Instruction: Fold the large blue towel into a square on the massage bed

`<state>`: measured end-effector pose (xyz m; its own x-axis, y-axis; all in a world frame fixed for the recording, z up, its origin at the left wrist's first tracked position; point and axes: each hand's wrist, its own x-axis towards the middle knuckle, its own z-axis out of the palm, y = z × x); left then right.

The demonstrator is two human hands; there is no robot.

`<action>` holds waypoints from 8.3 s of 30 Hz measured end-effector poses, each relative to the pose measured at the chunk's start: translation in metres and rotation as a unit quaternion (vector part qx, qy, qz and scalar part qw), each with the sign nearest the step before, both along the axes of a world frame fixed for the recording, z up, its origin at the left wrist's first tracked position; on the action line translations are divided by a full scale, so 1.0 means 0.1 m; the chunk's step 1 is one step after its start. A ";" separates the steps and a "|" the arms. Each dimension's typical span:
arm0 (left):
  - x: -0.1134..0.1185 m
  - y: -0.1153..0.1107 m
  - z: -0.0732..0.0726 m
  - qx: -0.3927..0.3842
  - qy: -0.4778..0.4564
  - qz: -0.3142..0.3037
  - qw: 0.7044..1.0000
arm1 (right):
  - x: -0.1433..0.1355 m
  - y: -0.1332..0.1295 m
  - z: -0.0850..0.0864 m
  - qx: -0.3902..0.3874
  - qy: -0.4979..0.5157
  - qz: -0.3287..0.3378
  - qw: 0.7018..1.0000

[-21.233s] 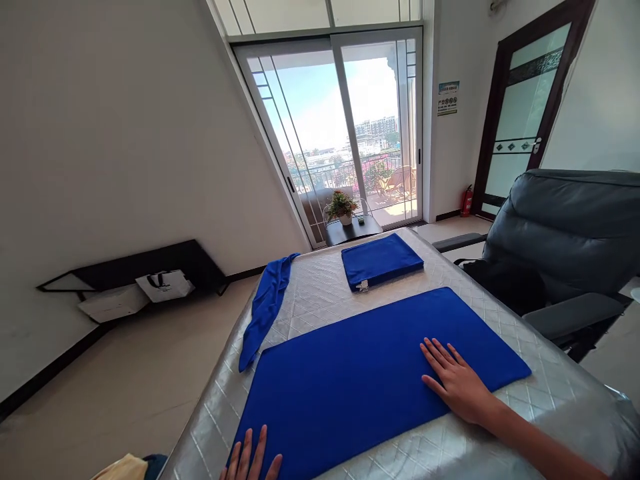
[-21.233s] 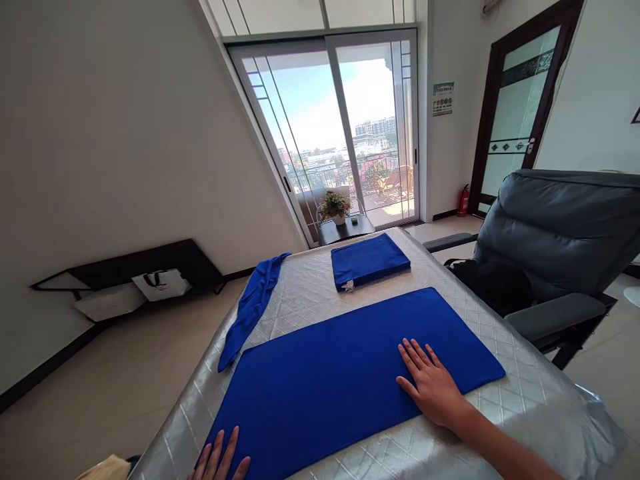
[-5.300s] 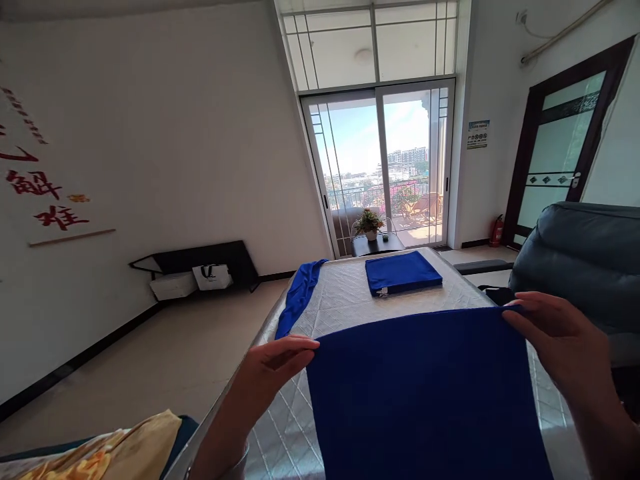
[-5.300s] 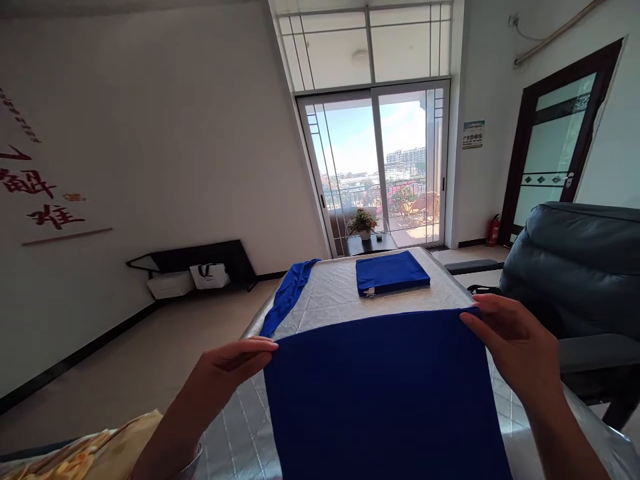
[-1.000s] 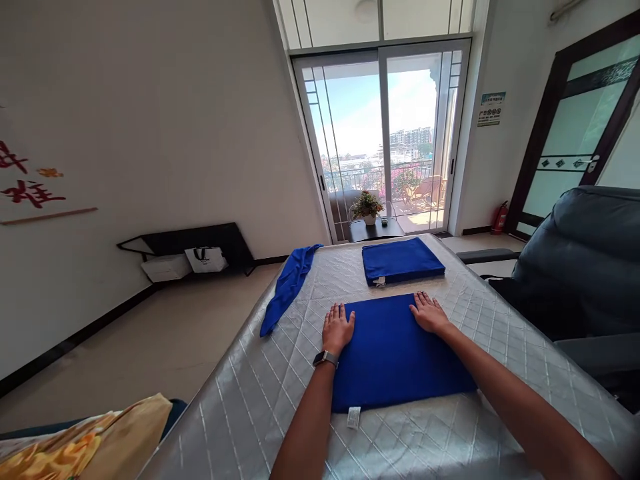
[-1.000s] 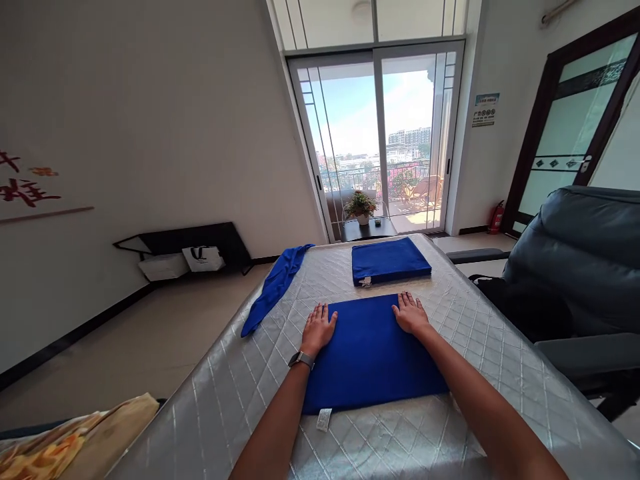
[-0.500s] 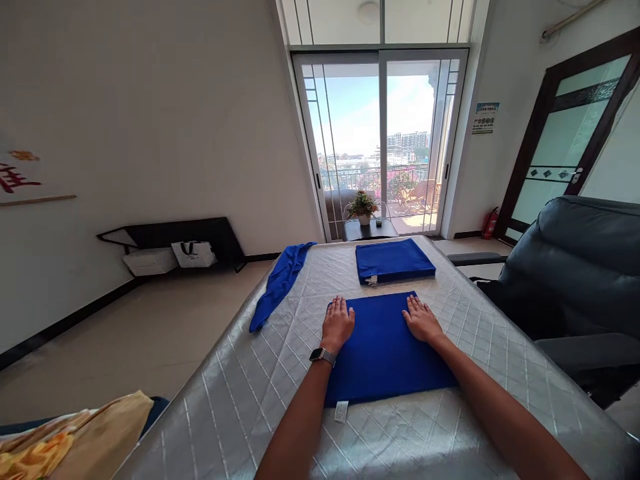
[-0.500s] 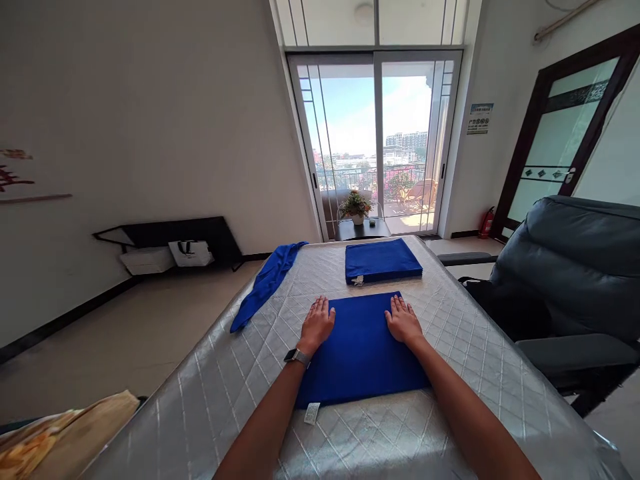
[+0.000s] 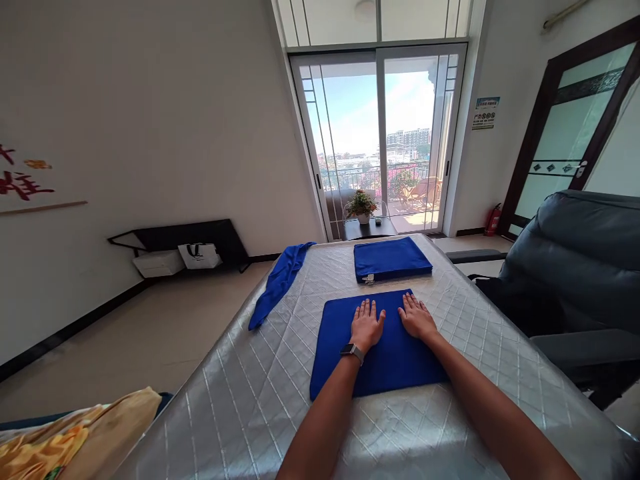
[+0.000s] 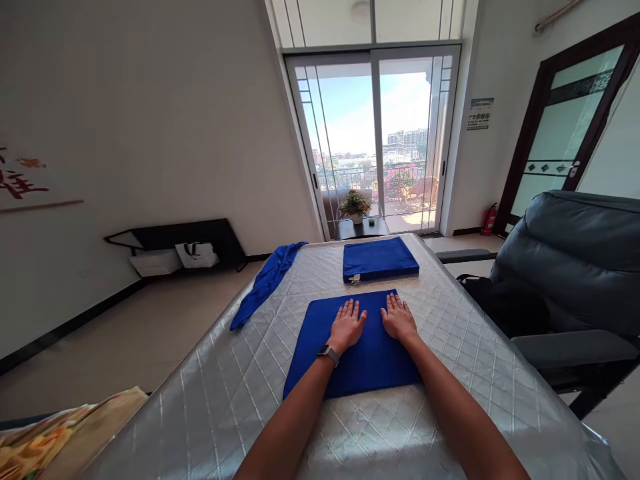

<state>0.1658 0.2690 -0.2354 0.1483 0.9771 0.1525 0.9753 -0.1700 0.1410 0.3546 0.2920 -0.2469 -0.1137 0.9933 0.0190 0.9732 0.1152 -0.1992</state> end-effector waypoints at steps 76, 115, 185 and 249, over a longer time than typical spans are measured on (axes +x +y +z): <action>-0.50 -1.56 0.06 -0.051 0.021 -0.183 0.982 | 0.17 -1.52 0.01 0.001 -0.023 0.019 1.000; -1.19 -1.08 0.00 -0.033 0.040 0.051 0.997 | 0.04 -0.79 -0.10 -0.011 -0.001 0.008 1.000; -1.12 0.37 0.04 -0.048 0.049 0.066 0.995 | 0.01 0.29 -0.02 0.020 0.032 0.011 0.999; 0.23 0.03 0.02 0.029 0.020 -0.155 0.987 | -0.04 -0.21 -0.01 0.013 0.018 0.001 1.000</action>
<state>0.1887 0.2719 -0.2335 0.4465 0.8732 0.1951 0.8793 -0.4686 0.0851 0.3501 0.2712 -0.2482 -0.1139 0.9922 0.0496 0.9655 0.1224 -0.2300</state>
